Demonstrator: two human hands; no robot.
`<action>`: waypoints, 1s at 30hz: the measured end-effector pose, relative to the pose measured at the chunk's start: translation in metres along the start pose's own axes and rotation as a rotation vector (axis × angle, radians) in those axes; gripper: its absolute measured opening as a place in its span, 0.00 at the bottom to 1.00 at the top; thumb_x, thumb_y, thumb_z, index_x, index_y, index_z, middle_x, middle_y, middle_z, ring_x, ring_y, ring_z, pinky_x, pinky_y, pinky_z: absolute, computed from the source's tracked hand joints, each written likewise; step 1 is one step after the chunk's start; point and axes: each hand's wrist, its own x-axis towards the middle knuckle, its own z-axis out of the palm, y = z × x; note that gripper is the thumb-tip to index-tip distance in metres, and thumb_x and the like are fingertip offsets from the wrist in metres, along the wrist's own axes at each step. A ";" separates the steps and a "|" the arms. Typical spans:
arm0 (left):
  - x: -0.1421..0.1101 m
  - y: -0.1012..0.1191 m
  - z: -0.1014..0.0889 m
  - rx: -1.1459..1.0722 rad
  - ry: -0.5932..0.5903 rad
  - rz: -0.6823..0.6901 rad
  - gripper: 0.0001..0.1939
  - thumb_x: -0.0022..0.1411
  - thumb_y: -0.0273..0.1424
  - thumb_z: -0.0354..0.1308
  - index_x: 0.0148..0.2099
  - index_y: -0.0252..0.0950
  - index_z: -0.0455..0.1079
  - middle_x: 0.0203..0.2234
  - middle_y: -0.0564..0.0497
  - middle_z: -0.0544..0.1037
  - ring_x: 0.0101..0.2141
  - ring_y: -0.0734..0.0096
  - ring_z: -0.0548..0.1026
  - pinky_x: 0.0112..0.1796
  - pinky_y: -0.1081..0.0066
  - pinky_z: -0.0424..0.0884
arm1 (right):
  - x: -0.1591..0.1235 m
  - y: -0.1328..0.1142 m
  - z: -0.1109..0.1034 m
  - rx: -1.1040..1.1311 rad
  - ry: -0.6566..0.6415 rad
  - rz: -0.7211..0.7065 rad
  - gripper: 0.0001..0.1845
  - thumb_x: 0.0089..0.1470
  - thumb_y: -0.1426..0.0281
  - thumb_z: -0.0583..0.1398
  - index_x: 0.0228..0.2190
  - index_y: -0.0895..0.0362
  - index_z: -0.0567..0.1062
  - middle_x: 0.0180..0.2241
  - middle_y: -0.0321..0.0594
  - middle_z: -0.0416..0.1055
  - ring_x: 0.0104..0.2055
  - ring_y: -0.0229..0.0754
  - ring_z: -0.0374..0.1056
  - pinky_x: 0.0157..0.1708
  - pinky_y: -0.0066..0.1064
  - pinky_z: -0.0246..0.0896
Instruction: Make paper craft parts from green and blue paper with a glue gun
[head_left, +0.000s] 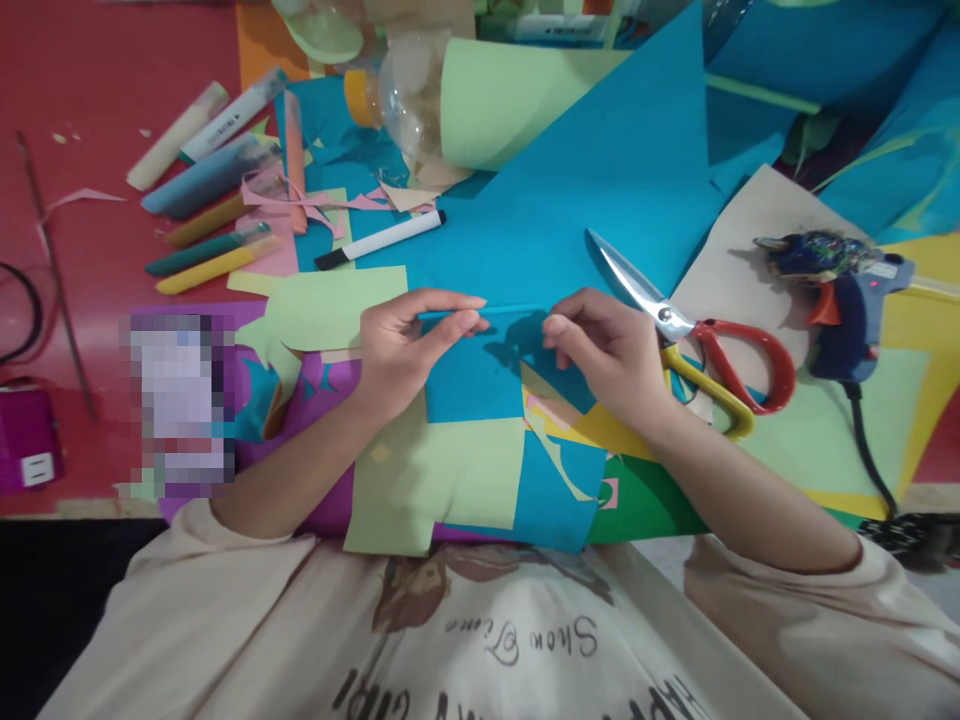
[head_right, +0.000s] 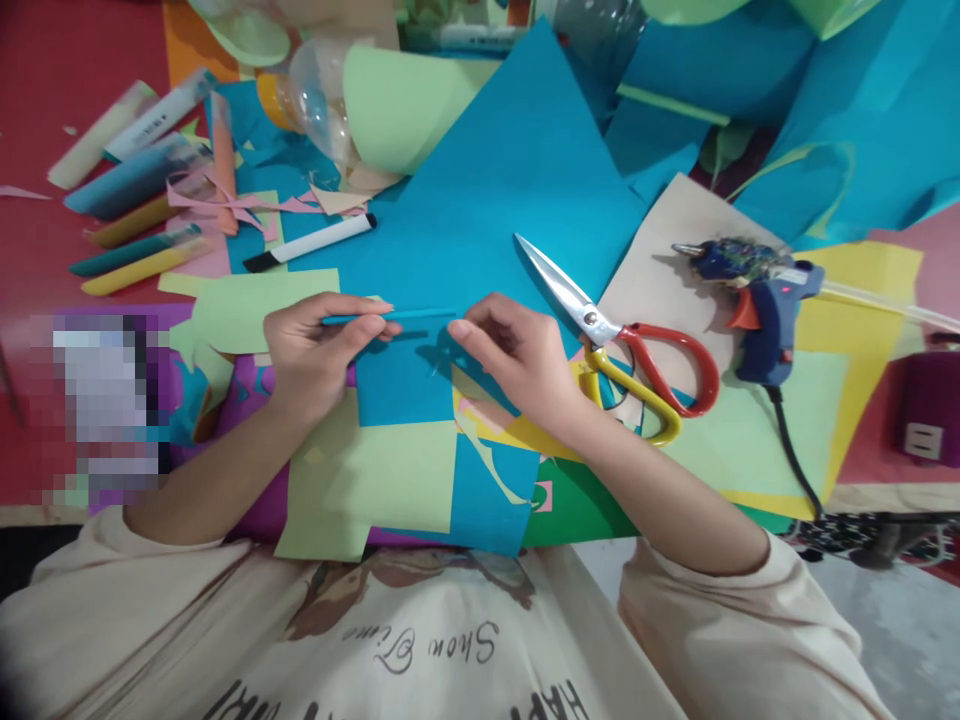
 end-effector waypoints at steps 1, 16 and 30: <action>-0.001 0.001 0.000 -0.004 -0.038 -0.005 0.07 0.54 0.37 0.66 0.33 0.40 0.79 0.27 0.55 0.81 0.27 0.75 0.80 0.29 0.77 0.77 | -0.001 0.001 0.001 -0.004 0.007 -0.011 0.18 0.52 0.53 0.62 0.28 0.56 0.73 0.24 0.34 0.69 0.22 0.31 0.64 0.19 0.25 0.57; 0.011 0.009 -0.014 0.245 -0.136 0.017 0.06 0.55 0.34 0.64 0.33 0.38 0.76 0.28 0.52 0.80 0.30 0.71 0.78 0.32 0.73 0.75 | 0.003 -0.003 -0.002 0.143 0.080 0.040 0.06 0.50 0.65 0.65 0.31 0.54 0.80 0.27 0.36 0.78 0.26 0.37 0.71 0.22 0.29 0.67; 0.026 0.007 -0.032 0.857 -0.442 0.136 0.19 0.53 0.39 0.65 0.45 0.37 0.67 0.45 0.46 0.73 0.48 0.55 0.70 0.50 0.56 0.65 | 0.011 0.007 -0.017 -0.049 0.297 -0.083 0.05 0.53 0.65 0.63 0.31 0.52 0.75 0.28 0.36 0.72 0.32 0.40 0.70 0.33 0.34 0.68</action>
